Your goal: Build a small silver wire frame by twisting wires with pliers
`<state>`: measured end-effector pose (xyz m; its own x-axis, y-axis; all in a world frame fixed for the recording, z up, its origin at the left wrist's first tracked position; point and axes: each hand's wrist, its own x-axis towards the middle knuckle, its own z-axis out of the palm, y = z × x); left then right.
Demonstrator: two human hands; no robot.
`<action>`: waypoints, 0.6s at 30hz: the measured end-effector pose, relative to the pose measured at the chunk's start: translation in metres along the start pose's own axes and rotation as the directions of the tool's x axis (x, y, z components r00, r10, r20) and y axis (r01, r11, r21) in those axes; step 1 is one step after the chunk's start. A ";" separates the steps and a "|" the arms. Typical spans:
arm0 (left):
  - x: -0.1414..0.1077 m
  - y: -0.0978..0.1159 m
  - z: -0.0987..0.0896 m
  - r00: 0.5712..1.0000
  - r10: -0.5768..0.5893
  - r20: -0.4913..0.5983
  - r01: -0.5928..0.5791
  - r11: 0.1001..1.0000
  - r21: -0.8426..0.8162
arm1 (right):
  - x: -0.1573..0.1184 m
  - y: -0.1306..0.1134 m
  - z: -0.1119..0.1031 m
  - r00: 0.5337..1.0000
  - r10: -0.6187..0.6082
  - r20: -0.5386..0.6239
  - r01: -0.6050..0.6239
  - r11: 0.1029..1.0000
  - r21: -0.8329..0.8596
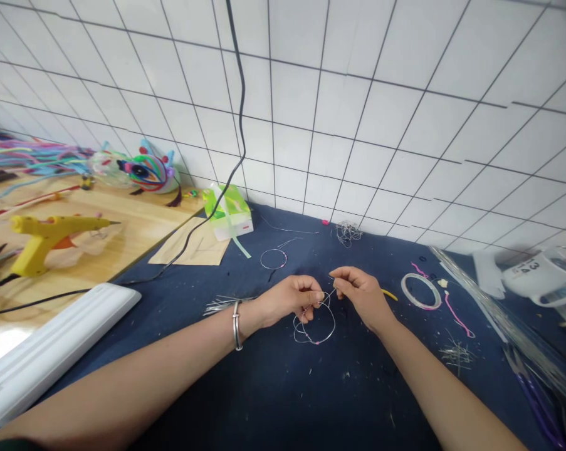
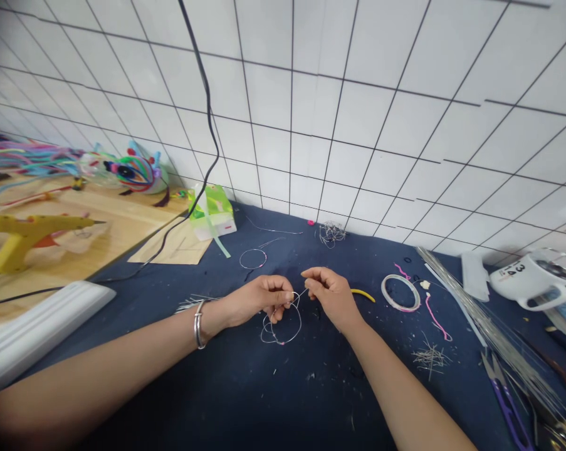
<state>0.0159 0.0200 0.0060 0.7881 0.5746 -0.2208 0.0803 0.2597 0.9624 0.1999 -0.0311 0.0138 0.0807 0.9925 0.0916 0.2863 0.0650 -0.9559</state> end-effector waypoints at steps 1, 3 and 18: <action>0.000 0.000 0.001 1.000 0.006 0.002 -0.006 1.000 -0.002 | 0.000 0.000 0.001 1.000 0.005 0.007 -0.005 1.000 0.005; 0.000 0.001 0.001 1.000 0.018 0.000 -0.018 1.000 -0.012 | -0.001 0.000 0.002 0.999 0.018 0.030 -0.018 1.000 0.019; 0.004 -0.001 -0.001 0.989 0.094 -0.115 -0.105 0.990 -0.096 | 0.001 0.003 -0.010 0.996 -0.085 -0.036 0.064 0.921 -0.383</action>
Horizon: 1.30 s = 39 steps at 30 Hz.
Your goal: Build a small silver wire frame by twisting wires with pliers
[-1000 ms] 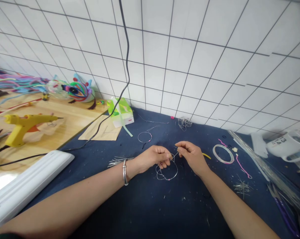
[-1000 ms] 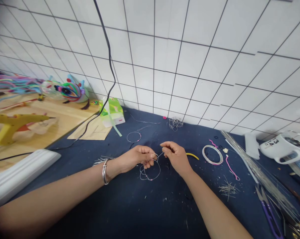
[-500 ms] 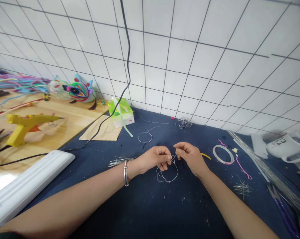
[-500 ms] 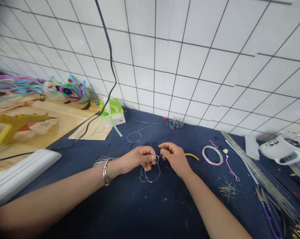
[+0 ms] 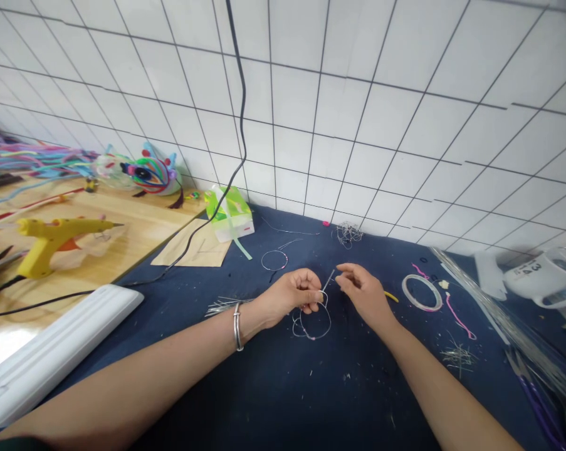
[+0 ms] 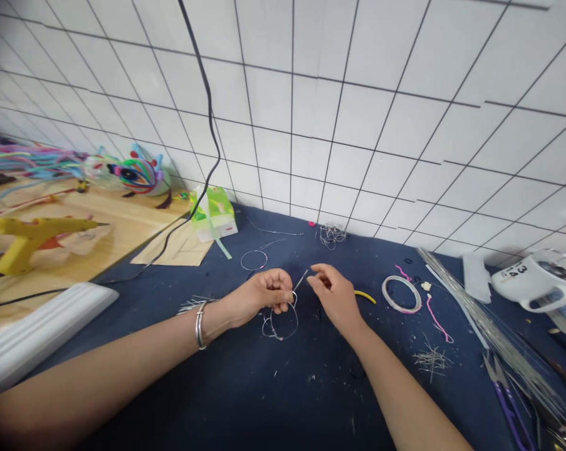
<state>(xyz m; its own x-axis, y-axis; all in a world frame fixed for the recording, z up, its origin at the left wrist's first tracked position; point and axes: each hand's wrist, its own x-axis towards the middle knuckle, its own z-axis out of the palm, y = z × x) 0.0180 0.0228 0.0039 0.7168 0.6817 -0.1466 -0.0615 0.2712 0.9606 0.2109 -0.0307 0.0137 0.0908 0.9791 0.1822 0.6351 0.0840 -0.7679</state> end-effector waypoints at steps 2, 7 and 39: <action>0.002 0.000 -0.004 0.995 0.027 -0.093 -0.031 0.999 -0.034 | 0.000 0.009 -0.015 0.995 -0.090 -0.032 0.068 0.906 -0.417; 0.007 0.002 -0.016 0.968 0.062 -0.243 -0.081 0.994 -0.071 | -0.008 0.031 -0.032 0.992 0.000 0.123 0.102 0.561 -0.822; 0.011 -0.002 -0.030 0.984 0.078 -0.162 -0.096 0.989 -0.111 | -0.038 -0.006 -0.015 0.821 -0.543 0.178 0.396 0.316 -0.862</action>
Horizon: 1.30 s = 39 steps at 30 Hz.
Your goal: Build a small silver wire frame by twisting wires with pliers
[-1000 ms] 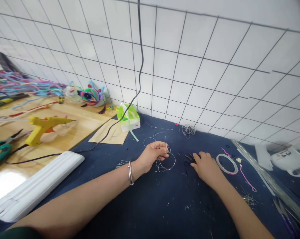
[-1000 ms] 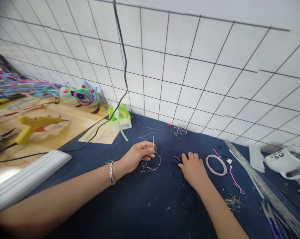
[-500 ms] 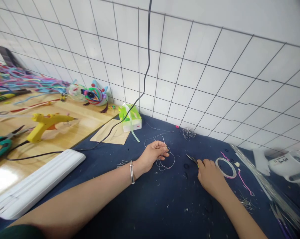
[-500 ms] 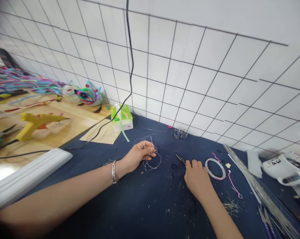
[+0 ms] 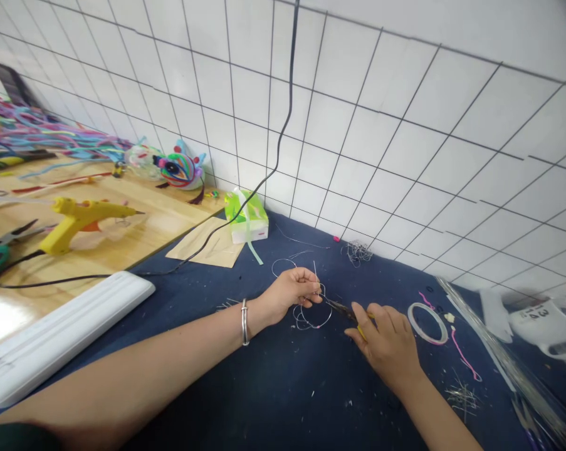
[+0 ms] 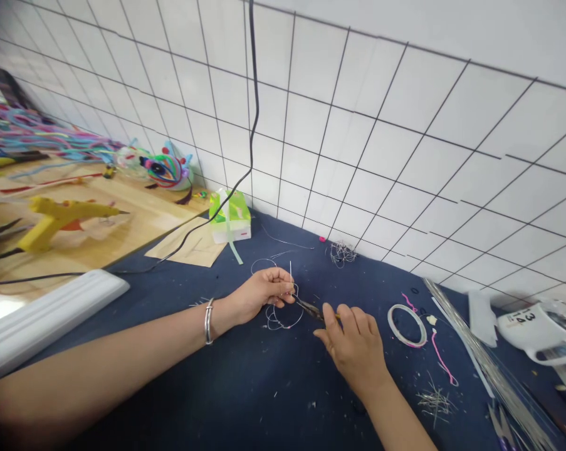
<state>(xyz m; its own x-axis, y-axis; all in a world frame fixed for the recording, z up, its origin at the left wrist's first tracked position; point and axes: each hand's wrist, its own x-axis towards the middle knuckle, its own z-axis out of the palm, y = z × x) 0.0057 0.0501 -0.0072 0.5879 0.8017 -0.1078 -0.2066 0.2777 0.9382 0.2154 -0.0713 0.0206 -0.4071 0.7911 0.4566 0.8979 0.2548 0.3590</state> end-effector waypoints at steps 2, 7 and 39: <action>-0.001 0.001 0.000 0.999 -0.033 0.041 0.034 0.999 -0.010 | -0.002 -0.002 0.001 0.998 -0.034 -0.049 0.031 0.998 -0.062; -0.004 0.002 0.001 0.996 -0.065 0.067 0.067 0.998 -0.019 | -0.004 -0.003 0.003 0.989 -0.095 -0.116 0.079 0.988 -0.132; -0.010 0.008 0.006 0.977 -0.167 0.129 0.171 0.985 -0.013 | -0.008 -0.003 -0.001 0.973 -0.167 -0.157 0.143 0.978 -0.152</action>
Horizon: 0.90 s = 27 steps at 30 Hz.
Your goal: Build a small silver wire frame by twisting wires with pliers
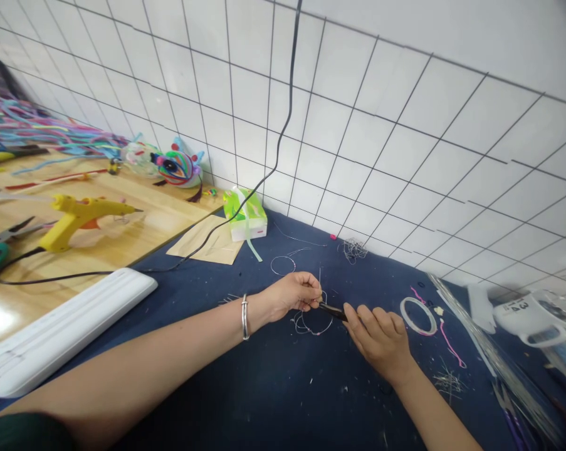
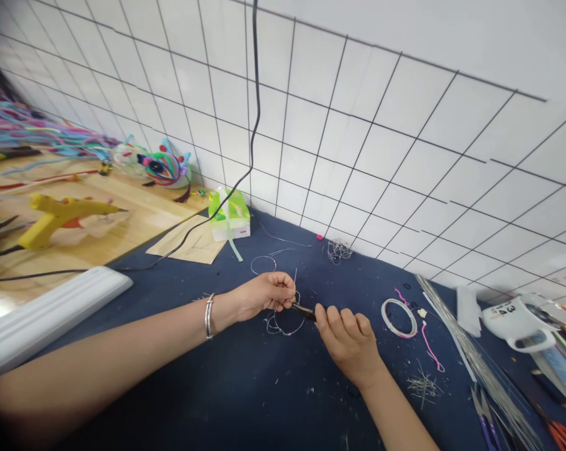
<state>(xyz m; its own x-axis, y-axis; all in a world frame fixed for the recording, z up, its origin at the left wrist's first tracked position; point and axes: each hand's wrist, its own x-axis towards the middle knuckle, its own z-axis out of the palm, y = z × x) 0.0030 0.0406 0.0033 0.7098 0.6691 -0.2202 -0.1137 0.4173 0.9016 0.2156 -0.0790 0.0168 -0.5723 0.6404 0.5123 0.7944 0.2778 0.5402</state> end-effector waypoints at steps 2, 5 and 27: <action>-0.001 0.000 0.000 1.000 -0.004 0.006 0.004 1.000 0.006 | 0.000 0.000 0.000 1.000 -0.006 0.000 0.006 1.000 0.001; -0.001 0.001 0.000 1.000 -0.012 0.010 0.011 1.000 0.019 | 0.001 -0.001 0.000 1.000 -0.008 0.007 0.008 1.000 -0.004; 0.000 0.001 0.001 0.999 -0.044 0.014 0.043 0.999 0.029 | 0.001 -0.003 -0.002 0.998 -0.055 -0.040 0.053 0.996 -0.071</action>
<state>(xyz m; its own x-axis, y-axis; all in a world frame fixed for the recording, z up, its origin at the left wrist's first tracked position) 0.0034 0.0404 0.0042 0.7235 0.6418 -0.2541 -0.0630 0.4280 0.9016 0.2126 -0.0804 0.0169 -0.6231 0.5950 0.5076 0.7468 0.2598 0.6122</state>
